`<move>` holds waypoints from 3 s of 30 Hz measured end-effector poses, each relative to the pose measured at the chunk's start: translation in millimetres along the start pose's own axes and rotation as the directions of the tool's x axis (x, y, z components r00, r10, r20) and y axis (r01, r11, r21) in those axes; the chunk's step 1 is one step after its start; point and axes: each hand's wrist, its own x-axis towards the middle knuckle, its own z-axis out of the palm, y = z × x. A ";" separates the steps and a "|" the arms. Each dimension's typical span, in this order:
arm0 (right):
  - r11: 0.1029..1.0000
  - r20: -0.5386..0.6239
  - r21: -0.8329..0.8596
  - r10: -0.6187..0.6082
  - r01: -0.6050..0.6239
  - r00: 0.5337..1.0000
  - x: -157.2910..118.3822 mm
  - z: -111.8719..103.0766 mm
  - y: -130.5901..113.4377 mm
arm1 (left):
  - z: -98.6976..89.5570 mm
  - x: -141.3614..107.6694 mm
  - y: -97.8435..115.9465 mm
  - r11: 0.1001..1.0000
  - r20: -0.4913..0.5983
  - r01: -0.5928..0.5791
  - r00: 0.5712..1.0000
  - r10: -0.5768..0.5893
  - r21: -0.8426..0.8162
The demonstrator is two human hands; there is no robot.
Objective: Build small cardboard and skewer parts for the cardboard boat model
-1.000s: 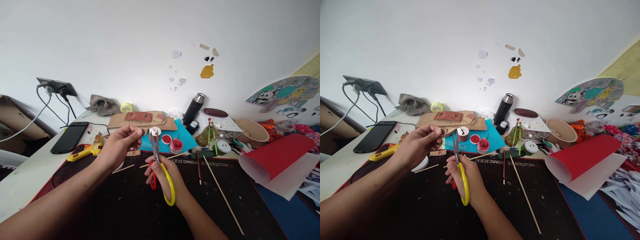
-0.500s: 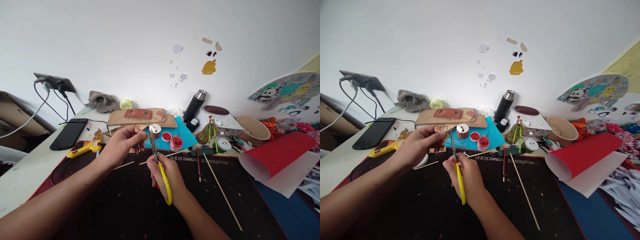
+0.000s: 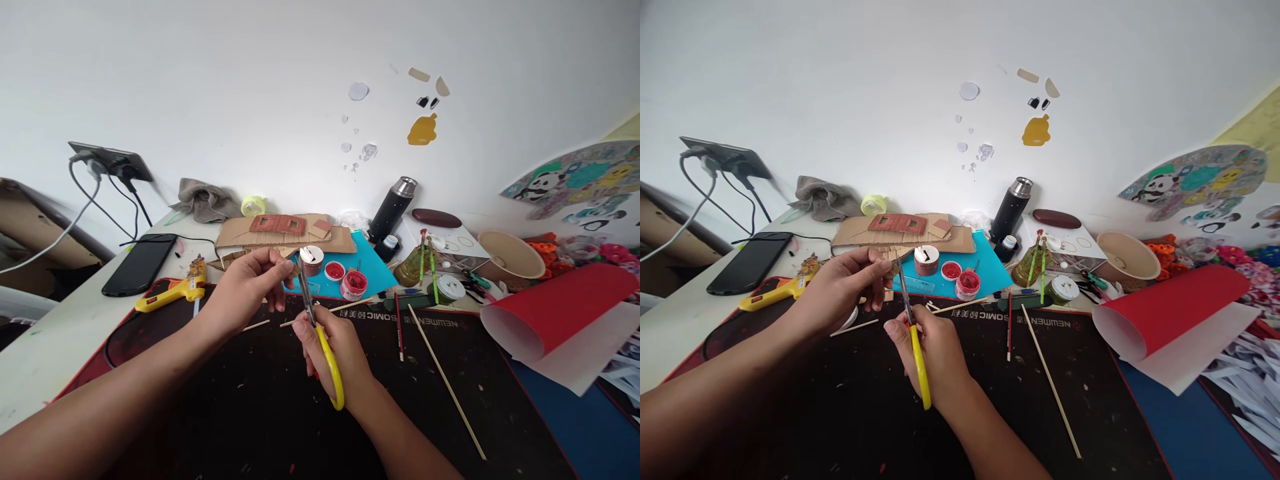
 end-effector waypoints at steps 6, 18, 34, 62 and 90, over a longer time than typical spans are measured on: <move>1.000 0.019 0.003 0.013 -0.013 1.000 0.3 1.6 3.1 | 3.5 -1.0 -2.7 1.000 0.001 -0.011 1.000 0.011 -0.011; 0.999 -0.020 0.037 -0.013 0.013 1.000 0.1 0.8 2.6 | 11.0 -4.4 -4.6 0.989 0.073 0.062 0.996 -0.052 -0.134; 0.999 -0.032 -0.002 -0.034 0.034 0.999 -0.1 0.8 0.8 | 12.3 -6.5 -8.2 0.988 0.028 0.056 0.998 -0.052 -0.147; 0.999 -0.077 -0.030 -0.047 0.045 0.996 0.5 3.8 2.2 | 14.9 -7.5 -9.9 0.980 -0.019 0.065 0.997 -0.070 -0.186; 0.985 -0.121 -0.170 -0.010 -0.011 0.993 0.1 2.7 -14.7 | 9.2 -3.2 -3.3 0.987 0.041 0.028 0.999 -0.022 -0.160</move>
